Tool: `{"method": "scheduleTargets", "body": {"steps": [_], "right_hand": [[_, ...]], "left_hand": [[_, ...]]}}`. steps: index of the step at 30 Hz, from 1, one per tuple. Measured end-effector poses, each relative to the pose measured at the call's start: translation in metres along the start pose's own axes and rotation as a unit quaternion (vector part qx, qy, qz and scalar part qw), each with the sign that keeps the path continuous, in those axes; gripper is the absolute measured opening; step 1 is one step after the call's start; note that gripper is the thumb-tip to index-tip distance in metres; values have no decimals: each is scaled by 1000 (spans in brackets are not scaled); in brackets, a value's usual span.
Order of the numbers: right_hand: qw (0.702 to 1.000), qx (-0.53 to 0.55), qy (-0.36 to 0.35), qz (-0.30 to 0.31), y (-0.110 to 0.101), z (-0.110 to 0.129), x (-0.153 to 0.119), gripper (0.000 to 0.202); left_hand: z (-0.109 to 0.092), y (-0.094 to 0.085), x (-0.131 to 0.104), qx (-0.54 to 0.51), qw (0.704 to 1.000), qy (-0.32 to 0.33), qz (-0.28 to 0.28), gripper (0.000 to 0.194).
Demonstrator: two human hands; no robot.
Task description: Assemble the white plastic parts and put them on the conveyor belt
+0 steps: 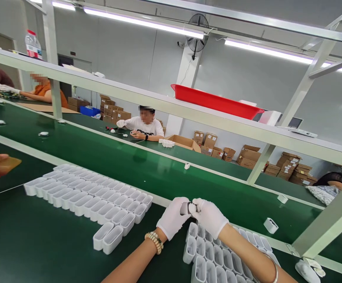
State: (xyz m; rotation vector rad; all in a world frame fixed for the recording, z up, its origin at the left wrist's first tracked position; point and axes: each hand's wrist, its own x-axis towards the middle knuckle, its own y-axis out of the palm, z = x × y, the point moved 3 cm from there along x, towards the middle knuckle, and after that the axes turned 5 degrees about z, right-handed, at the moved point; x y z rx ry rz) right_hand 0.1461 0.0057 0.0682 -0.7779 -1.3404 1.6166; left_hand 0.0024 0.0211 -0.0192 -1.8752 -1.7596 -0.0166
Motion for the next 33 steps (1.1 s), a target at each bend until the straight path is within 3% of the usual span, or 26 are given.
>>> {"method": "scheduleTargets", "body": {"steps": [8,18,21,24,28,33], "right_hand": [[999,-24,7,32,0,3,-2,28],[996,-36,25,77,10,11,-16,86],[995,-31,26,90,12,14,-17,95],[997,-28,42,61,6,12,-13,92],[995,-11,91,-31,-7,11,-10,67],[994,-33,99,-21,-2,25,-3,45]], "left_hand": [[2,0,-1,-15,1000,1,-8,36],[7,-1,3,-34,998,-19,-39,37],[7,-1,3,-40,998,-16,-51,37],[8,-2,4,-47,997,-14,-65,38],[12,0,3,-54,995,-3,-80,39],[19,6,3,-51,995,26,-83,51]]}}
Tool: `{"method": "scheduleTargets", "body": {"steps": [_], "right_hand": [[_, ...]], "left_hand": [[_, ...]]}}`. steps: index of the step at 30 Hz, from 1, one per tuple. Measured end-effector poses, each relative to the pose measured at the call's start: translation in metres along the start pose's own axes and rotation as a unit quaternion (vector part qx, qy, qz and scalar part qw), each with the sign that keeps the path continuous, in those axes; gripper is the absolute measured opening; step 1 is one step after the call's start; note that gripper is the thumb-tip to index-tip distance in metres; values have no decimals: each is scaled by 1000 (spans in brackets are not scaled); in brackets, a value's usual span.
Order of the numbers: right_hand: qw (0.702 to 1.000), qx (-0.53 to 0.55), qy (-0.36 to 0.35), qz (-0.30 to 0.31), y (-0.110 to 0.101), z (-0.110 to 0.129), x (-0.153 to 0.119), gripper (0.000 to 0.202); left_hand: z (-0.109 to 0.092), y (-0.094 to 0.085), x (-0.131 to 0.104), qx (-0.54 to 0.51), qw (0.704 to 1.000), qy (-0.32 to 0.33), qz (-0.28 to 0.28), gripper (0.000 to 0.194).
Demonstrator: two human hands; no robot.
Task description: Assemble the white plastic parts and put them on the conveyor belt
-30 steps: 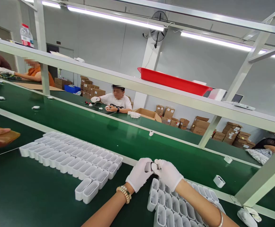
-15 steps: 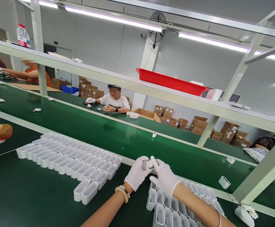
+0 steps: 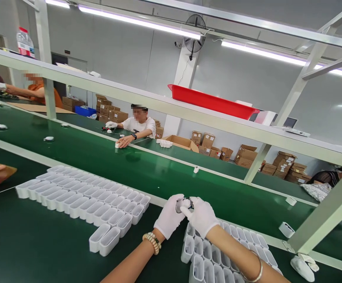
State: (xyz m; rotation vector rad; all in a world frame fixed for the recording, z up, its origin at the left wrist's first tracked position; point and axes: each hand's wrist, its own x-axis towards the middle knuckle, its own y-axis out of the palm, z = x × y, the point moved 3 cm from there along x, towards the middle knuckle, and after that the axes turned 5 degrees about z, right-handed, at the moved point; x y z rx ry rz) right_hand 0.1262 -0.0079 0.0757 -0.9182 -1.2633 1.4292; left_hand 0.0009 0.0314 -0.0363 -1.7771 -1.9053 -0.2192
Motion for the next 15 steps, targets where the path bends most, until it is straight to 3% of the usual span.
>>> {"method": "scheduleTargets", "body": {"steps": [3,15], "right_hand": [[1000,-8,-6,-2,4,9,5,34],[996,-72,-56,10,8,16,11,34]], "left_hand": [[1,0,1,15,1000,12,-4,55],[-13,-5,1,14,999,-25,39,47]]}}
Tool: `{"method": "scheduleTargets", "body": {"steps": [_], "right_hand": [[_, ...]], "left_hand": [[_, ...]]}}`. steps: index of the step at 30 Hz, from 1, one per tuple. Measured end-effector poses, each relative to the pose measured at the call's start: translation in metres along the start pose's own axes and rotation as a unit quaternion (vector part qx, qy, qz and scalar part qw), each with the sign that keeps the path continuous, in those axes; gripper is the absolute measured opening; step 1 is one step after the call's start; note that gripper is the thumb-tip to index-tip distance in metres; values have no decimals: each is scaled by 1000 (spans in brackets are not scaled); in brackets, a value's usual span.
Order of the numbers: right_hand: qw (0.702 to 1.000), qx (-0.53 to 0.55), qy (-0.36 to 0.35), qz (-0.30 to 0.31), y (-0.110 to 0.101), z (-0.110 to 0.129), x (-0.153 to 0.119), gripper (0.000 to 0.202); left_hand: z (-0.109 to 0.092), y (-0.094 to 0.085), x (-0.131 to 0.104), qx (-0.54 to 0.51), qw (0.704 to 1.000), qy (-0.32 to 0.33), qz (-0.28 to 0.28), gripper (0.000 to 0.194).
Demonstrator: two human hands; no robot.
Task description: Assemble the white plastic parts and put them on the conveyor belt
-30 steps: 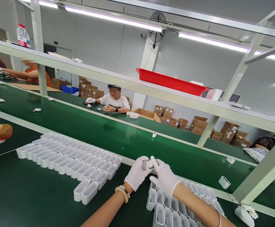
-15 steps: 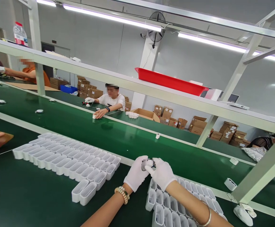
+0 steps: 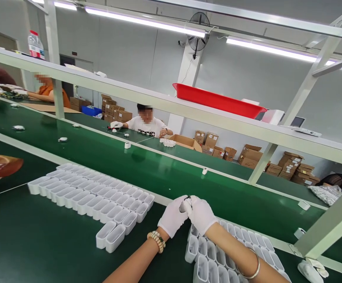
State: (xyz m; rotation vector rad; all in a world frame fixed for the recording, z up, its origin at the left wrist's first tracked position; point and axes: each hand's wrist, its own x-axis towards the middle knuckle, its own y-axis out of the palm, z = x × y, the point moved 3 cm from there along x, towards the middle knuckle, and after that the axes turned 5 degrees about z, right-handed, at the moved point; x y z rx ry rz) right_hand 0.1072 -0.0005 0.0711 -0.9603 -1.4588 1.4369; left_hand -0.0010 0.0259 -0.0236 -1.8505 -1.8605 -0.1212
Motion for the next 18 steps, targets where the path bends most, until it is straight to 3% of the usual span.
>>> {"method": "scheduleTargets", "body": {"steps": [4,8,18], "right_hand": [[1000,-26,-7,16,1,2,-1,38],[998,-54,-4,24,0,-2,-7,80],[996,-53,-48,54,9,-12,-17,75]], "left_hand": [[-1,-2,0,2,1000,-15,-1,49],[-3,-5,2,-3,1000,-26,2,43],[5,-4,4,4,998,-59,-11,49]]}}
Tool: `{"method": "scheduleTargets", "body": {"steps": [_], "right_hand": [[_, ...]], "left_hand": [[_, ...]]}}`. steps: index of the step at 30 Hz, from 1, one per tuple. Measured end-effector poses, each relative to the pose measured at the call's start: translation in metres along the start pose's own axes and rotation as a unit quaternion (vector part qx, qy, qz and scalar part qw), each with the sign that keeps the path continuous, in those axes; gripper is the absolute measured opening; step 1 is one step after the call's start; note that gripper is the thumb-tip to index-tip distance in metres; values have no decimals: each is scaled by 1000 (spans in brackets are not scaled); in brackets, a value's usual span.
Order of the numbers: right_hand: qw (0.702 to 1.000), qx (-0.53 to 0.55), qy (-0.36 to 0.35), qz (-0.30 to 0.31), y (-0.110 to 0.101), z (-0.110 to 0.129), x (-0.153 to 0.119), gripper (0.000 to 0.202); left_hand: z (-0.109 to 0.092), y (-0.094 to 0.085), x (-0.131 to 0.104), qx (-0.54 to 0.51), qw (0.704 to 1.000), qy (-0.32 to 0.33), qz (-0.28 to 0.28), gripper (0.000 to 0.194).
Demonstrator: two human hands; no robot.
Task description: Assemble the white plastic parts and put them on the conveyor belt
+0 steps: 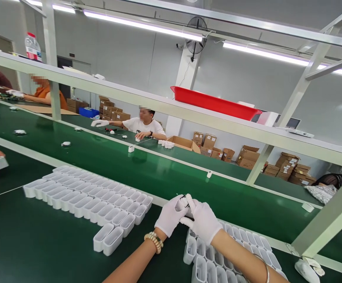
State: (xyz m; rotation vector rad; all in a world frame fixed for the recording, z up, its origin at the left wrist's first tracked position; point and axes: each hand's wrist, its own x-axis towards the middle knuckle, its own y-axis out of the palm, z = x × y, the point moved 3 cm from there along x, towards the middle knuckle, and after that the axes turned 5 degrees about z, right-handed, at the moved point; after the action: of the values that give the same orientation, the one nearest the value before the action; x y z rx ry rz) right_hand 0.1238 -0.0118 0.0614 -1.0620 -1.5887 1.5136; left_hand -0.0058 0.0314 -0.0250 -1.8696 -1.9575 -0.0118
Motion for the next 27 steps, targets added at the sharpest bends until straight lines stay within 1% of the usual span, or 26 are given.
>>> {"method": "scheduleTargets", "body": {"steps": [7,13,15,18,20,22,24,25,27], "right_hand": [[999,22,-27,10,4,3,3,80],[998,8,-31,51,2,10,-1,92],[998,18,-31,53,-1,9,-3,92],[998,41,-31,37,-8,6,-4,82],[998,58,-21,13,-15,2,-6,75],[997,79,0,-15,-22,0,-12,74],[994,98,19,-36,-26,0,-25,70],[993,107,21,-45,-25,1,-34,64],[993,104,-21,-47,-17,9,-58,49]], "left_hand": [[4,0,0,11,1000,12,-5,47],[5,0,-1,-2,1000,28,-13,49],[6,-1,0,-13,999,31,-17,49],[4,0,0,-36,998,43,-20,48],[2,0,-1,-56,996,59,-19,49],[1,1,-3,-74,994,77,-20,52],[0,1,-4,-85,992,91,-30,54],[0,1,-5,-89,991,94,-37,54],[1,1,-5,-96,990,93,-50,54]]}}
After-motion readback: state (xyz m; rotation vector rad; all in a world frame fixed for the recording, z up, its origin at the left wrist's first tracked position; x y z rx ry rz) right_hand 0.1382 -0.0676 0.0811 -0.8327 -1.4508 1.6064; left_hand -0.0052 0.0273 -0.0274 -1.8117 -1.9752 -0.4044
